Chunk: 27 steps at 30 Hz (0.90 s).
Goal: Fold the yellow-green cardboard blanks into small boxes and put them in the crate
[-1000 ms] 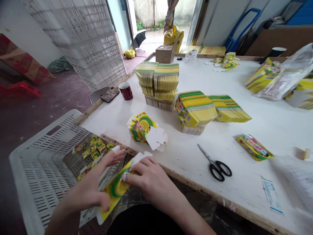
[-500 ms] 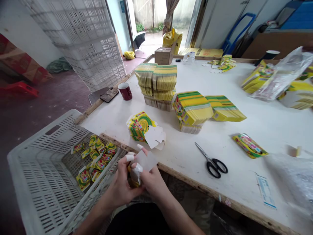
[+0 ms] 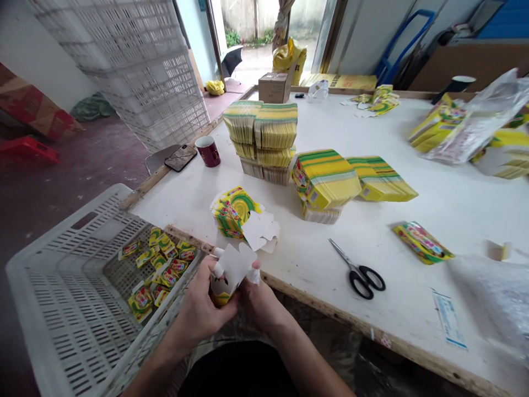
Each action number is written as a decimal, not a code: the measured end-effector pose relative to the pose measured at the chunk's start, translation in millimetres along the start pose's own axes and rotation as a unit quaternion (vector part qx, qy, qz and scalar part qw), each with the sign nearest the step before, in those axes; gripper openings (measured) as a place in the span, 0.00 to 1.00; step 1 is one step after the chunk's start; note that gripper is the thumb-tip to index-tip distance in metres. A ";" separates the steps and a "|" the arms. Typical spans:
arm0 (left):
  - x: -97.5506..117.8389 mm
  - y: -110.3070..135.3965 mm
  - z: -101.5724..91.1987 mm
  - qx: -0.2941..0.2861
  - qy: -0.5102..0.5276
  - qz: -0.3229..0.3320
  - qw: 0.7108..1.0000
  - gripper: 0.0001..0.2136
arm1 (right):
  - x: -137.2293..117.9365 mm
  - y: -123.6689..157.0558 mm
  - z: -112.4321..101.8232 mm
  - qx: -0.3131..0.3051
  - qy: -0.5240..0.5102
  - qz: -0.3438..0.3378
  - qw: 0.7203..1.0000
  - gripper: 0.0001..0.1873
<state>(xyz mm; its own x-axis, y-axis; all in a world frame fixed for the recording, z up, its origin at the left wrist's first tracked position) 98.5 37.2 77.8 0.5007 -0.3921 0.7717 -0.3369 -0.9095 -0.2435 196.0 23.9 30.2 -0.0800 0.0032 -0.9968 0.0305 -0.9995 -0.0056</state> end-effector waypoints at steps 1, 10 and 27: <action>-0.8 -0.8 0.2 0.002 -0.001 -0.001 1.000 0.16 | -1.8 -1.1 1.9 -0.019 -0.019 0.010 1.000 0.35; -17.0 3.5 7.2 -0.022 -0.002 -0.048 0.999 0.26 | -24.6 -8.7 3.1 -0.089 -0.049 0.027 0.994 0.27; -30.3 9.3 -13.2 -0.079 -0.065 -0.080 0.991 0.23 | -27.8 1.3 -12.8 -0.099 0.211 -0.173 0.957 0.31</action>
<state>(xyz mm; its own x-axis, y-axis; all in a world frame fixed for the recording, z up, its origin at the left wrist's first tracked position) 69.7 42.5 59.9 0.6532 -0.2686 0.7080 -0.3609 -0.9324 -0.0208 211.1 23.0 56.9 0.2881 0.3868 -0.8760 0.2658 -0.9112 -0.3149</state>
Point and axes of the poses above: each hand's wrist, its own y-axis away from the middle knuckle, its own z-axis out of the palm, x = y × z, the point moved 6 cm from there along -y, towards the middle knuckle, and after that the axes turned 3 degrees about x, right-handed, at the moved point
